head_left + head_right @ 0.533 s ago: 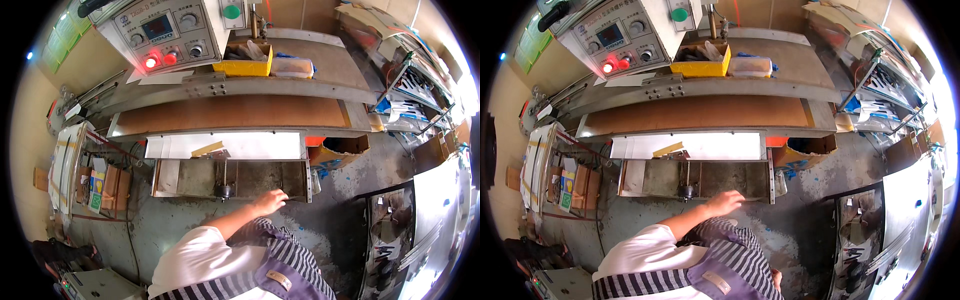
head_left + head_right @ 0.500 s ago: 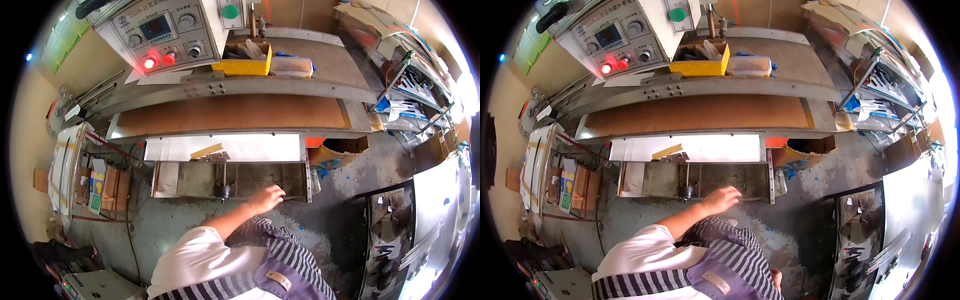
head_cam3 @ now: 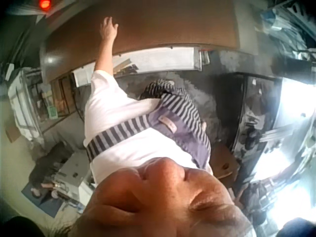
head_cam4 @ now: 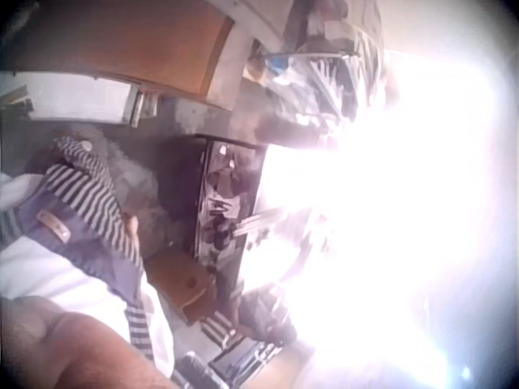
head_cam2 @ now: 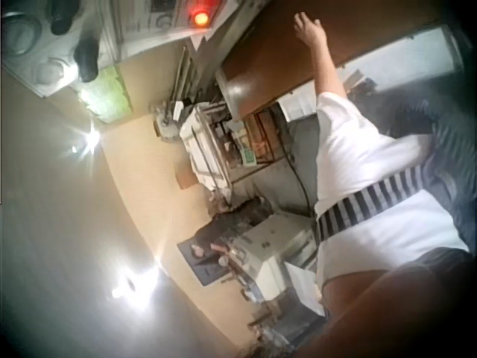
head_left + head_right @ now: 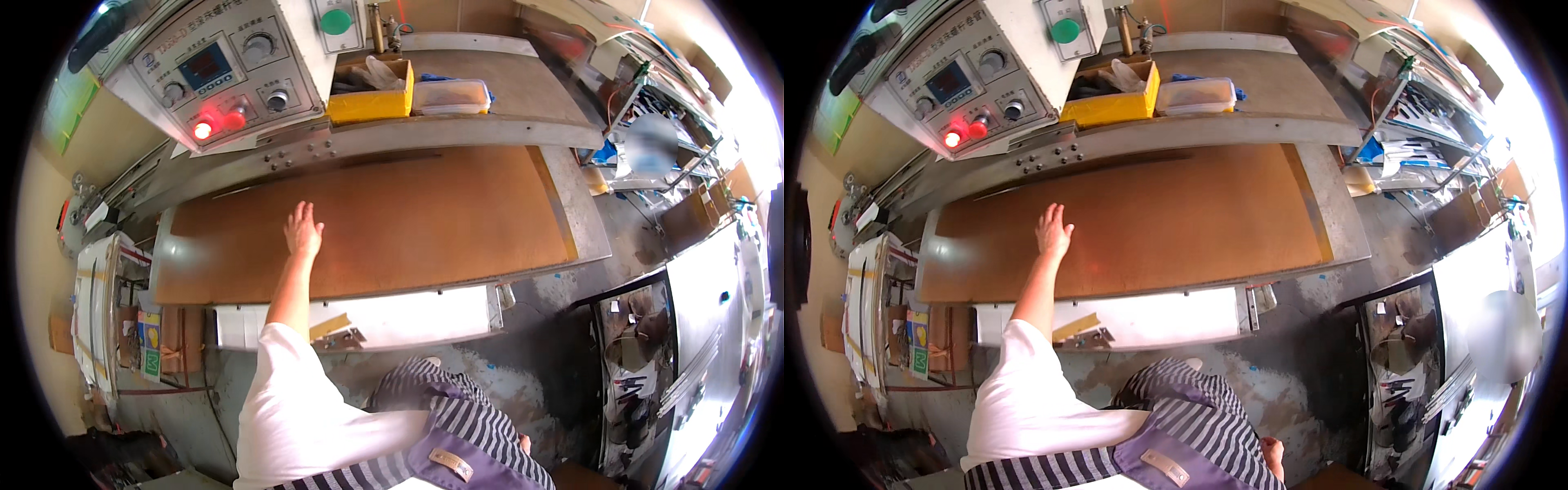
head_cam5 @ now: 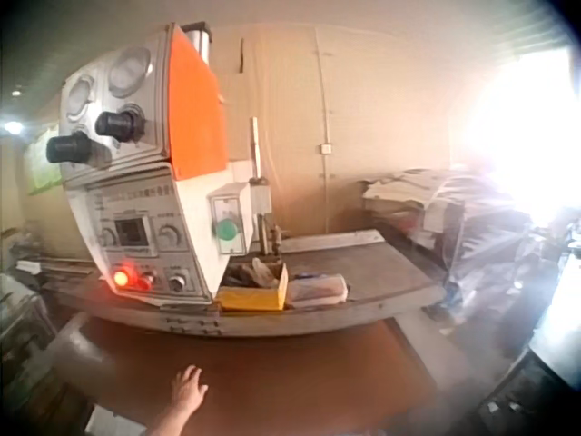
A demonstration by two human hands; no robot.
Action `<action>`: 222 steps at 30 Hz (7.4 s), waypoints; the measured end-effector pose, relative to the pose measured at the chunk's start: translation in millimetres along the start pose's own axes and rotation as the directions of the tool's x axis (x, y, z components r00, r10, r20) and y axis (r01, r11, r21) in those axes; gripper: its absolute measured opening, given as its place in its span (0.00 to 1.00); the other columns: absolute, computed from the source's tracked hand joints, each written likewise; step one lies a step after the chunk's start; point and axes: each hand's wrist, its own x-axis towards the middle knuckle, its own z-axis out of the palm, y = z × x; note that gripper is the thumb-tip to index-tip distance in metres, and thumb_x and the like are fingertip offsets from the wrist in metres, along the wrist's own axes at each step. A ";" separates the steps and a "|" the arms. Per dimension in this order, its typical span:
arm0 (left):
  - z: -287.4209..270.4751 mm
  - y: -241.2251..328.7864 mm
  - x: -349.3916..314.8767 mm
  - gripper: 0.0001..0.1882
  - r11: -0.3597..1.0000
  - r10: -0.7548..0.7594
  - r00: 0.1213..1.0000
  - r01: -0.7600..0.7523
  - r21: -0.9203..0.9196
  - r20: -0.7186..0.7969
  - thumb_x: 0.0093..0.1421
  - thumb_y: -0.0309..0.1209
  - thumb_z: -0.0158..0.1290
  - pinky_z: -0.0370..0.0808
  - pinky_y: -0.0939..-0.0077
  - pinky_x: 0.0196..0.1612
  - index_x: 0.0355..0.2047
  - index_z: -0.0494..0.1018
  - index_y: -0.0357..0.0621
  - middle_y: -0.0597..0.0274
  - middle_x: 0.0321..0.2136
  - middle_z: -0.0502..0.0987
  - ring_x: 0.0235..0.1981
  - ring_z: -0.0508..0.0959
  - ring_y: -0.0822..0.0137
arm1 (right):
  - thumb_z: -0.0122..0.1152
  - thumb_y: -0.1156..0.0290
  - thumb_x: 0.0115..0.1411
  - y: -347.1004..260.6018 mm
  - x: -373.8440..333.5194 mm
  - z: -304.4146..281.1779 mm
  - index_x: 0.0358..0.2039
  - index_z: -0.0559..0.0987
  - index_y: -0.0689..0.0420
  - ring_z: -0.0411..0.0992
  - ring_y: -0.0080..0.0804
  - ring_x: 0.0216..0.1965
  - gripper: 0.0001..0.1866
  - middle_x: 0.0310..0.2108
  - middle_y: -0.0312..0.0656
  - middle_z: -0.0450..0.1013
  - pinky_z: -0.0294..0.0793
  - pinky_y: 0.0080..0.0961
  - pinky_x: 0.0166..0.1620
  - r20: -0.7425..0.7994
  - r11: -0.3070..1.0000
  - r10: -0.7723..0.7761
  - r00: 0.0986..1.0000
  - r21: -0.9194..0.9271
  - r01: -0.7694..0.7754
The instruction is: The person repeatedly feeds thin metal strips into a bending machine, presses a button to activate the rollers, and removes the bent strips. They place the finished pieces on a nearby table where another person is working.
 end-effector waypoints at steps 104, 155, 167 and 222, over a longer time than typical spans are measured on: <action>130.0 1118.5 -763.7 0.15 0.725 0.687 -0.270 0.178 -0.666 0.675 0.62 0.31 0.56 0.76 0.67 0.47 0.47 0.73 0.37 0.57 0.39 0.80 0.39 0.81 0.61 | 0.52 0.58 0.68 285.8 209.0 -585.3 0.48 0.75 0.60 0.72 0.35 0.48 0.18 0.47 0.44 0.74 0.72 0.31 0.51 0.039 -0.457 0.695 0.718 0.795 0.399; 108.0 1260.0 -666.4 0.75 0.450 0.668 0.314 -0.892 -0.031 0.675 0.30 0.42 0.77 0.58 0.53 0.68 0.71 0.36 0.59 0.46 0.71 0.38 0.69 0.49 0.39 | 0.43 0.44 0.66 521.8 273.1 -829.9 0.64 0.62 0.63 0.53 0.48 0.68 0.37 0.64 0.52 0.61 0.50 0.48 0.67 -0.887 0.888 0.391 0.247 0.434 0.155; 113.7 1254.9 -655.4 0.74 0.426 0.726 0.242 -0.893 -0.144 0.643 0.28 0.45 0.77 0.59 0.53 0.67 0.71 0.41 0.56 0.44 0.70 0.41 0.67 0.54 0.40 | 0.58 0.63 0.62 444.0 51.5 -610.3 0.58 0.69 0.63 0.61 0.48 0.64 0.27 0.62 0.52 0.64 0.60 0.42 0.65 -0.859 0.963 0.257 0.444 0.266 -0.042; 2.0 750.2 -930.2 0.24 0.701 0.668 -0.007 -0.333 -0.631 0.745 0.57 0.29 0.61 0.75 0.73 0.52 0.53 0.71 0.37 0.53 0.47 0.78 0.47 0.79 0.65 | 0.47 0.59 0.70 682.4 -117.1 -446.8 0.50 0.72 0.62 0.78 0.36 0.36 0.19 0.40 0.46 0.78 0.79 0.31 0.38 0.140 -0.201 0.602 0.786 0.979 -0.020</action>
